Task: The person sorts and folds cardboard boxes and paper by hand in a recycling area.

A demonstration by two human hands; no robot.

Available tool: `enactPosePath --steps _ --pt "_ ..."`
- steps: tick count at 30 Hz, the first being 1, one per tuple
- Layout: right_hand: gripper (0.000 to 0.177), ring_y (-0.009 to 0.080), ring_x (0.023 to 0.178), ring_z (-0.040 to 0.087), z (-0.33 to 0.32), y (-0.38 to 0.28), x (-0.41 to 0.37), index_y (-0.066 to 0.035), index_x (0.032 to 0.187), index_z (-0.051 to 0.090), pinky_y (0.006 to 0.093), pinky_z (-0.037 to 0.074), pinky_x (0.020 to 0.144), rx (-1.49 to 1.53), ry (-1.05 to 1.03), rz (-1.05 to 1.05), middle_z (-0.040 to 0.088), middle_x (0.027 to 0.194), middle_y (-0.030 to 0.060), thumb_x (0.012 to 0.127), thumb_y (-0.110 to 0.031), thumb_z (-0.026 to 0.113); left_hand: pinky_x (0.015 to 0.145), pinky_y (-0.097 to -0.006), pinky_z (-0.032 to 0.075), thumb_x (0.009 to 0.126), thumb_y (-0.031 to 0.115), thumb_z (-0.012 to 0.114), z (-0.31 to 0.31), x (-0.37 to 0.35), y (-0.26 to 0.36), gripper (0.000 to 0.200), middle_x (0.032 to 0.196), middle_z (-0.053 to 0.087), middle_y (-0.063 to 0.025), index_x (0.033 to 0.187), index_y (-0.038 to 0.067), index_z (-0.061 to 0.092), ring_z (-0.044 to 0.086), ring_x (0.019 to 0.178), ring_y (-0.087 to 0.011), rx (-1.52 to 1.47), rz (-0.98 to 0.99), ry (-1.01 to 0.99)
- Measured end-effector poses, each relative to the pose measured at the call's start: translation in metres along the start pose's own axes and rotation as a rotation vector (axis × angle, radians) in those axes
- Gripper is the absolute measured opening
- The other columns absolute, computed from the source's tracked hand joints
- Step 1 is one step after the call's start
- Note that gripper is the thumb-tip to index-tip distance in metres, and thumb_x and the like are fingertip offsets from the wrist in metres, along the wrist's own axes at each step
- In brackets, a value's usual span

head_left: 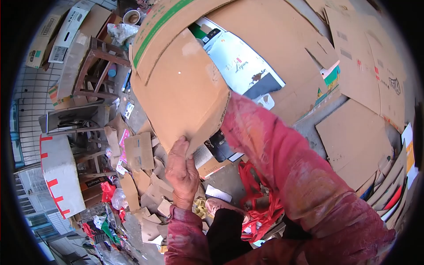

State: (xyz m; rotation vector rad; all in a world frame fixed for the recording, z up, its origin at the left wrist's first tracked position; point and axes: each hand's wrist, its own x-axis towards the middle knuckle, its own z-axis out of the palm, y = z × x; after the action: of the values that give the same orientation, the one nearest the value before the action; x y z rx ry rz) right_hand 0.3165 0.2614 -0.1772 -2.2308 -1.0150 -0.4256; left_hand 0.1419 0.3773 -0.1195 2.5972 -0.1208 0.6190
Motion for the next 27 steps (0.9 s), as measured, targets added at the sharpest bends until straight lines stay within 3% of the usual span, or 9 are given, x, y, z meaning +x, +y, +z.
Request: enactPosePath --steps 1,3,4,6,17,20,24,26,27 --pt "0.064 0.0327 0.119 0.031 -0.001 0.002 0.003 -0.009 0.119 0.043 0.0472 0.022 0.097 0.018 -0.005 -0.007 0.039 0.125 0.0142 0.067 -0.039 0.065 0.085 -0.0343 0.042 0.073 -0.004 0.053 0.001 -0.001 0.000 0.024 0.100 0.057 -0.0189 0.097 -0.001 0.056 0.055 0.096 -0.0311 -0.002 -0.007 0.000" --pt "0.065 0.0328 0.120 0.031 -0.005 0.008 0.013 -0.010 0.120 0.043 0.0475 0.022 0.097 0.043 -0.006 -0.030 0.038 0.126 0.0145 0.066 -0.039 0.065 0.084 -0.0326 0.042 0.085 0.009 0.048 0.001 0.002 0.000 0.020 0.100 0.058 -0.0165 0.101 -0.002 0.056 0.056 0.096 -0.0277 0.030 0.014 -0.008" --pt "0.065 0.0329 0.120 0.030 -0.006 0.009 0.017 -0.010 0.120 0.043 0.0476 0.022 0.097 0.055 -0.004 -0.041 0.038 0.126 0.0146 0.066 -0.039 0.066 0.084 -0.0326 0.042 0.085 0.009 0.048 0.001 0.004 0.002 0.020 0.100 0.058 -0.0165 0.101 -0.002 0.056 0.056 0.096 -0.0277 0.028 0.015 -0.001" --pt "0.066 0.0330 0.120 0.030 -0.019 0.024 -0.001 -0.010 0.120 0.043 0.0479 0.022 0.097 0.077 0.004 -0.061 0.037 0.126 0.0149 0.066 -0.040 0.066 0.085 -0.0342 0.042 0.074 -0.003 0.053 0.000 0.007 0.006 0.023 0.100 0.057 -0.0185 0.096 -0.002 0.057 0.056 0.095 -0.0308 -0.014 -0.033 0.030" --pt "0.070 0.0338 0.121 0.027 -0.027 0.023 0.049 -0.010 0.121 0.043 0.0495 0.021 0.097 0.265 0.056 -0.101 0.033 0.129 0.0165 0.064 -0.043 0.067 0.084 -0.0346 0.042 0.077 -0.001 0.050 -0.003 0.006 0.003 0.021 0.100 0.057 -0.0197 0.098 -0.003 0.056 0.056 0.095 -0.0317 -0.018 -0.040 0.025" --pt "0.071 0.0340 0.122 0.026 -0.033 0.028 0.033 -0.010 0.121 0.043 0.0499 0.020 0.097 0.327 0.018 -0.100 0.032 0.129 0.0170 0.063 -0.044 0.067 0.084 -0.0347 0.043 0.077 -0.002 0.050 -0.005 0.009 0.005 0.022 0.100 0.057 -0.0195 0.097 -0.003 0.056 0.056 0.095 -0.0320 -0.024 -0.114 0.022" --pt "0.072 0.0343 0.122 0.025 -0.040 0.033 0.020 -0.010 0.121 0.043 0.0505 0.020 0.097 0.417 -0.058 -0.082 0.031 0.130 0.0176 0.062 -0.045 0.067 0.084 -0.0352 0.043 0.077 -0.001 0.052 0.002 0.006 0.003 0.020 0.099 0.058 -0.0188 0.096 -0.003 0.056 0.056 0.094 -0.0312 0.019 -0.049 0.002" --pt "0.076 0.0342 0.123 0.024 -0.067 0.023 -0.037 -0.013 0.120 0.045 0.0498 0.021 0.097 0.122 -0.175 -0.184 0.031 0.131 0.0159 0.054 -0.038 0.075 0.084 -0.0353 0.043 0.077 0.000 0.053 0.005 0.006 0.001 0.020 0.099 0.058 -0.0187 0.096 -0.003 0.057 0.056 0.094 -0.0312 -0.016 -0.069 0.030" --pt "0.076 0.0342 0.123 0.024 -0.075 0.014 -0.060 -0.013 0.120 0.045 0.0498 0.021 0.097 0.125 -0.179 -0.179 0.031 0.131 0.0159 0.054 -0.038 0.075 0.084 -0.0352 0.043 0.077 0.001 0.053 0.006 0.007 0.002 0.019 0.098 0.058 -0.0186 0.096 -0.003 0.057 0.056 0.094 -0.0310 -0.009 -0.044 0.028"
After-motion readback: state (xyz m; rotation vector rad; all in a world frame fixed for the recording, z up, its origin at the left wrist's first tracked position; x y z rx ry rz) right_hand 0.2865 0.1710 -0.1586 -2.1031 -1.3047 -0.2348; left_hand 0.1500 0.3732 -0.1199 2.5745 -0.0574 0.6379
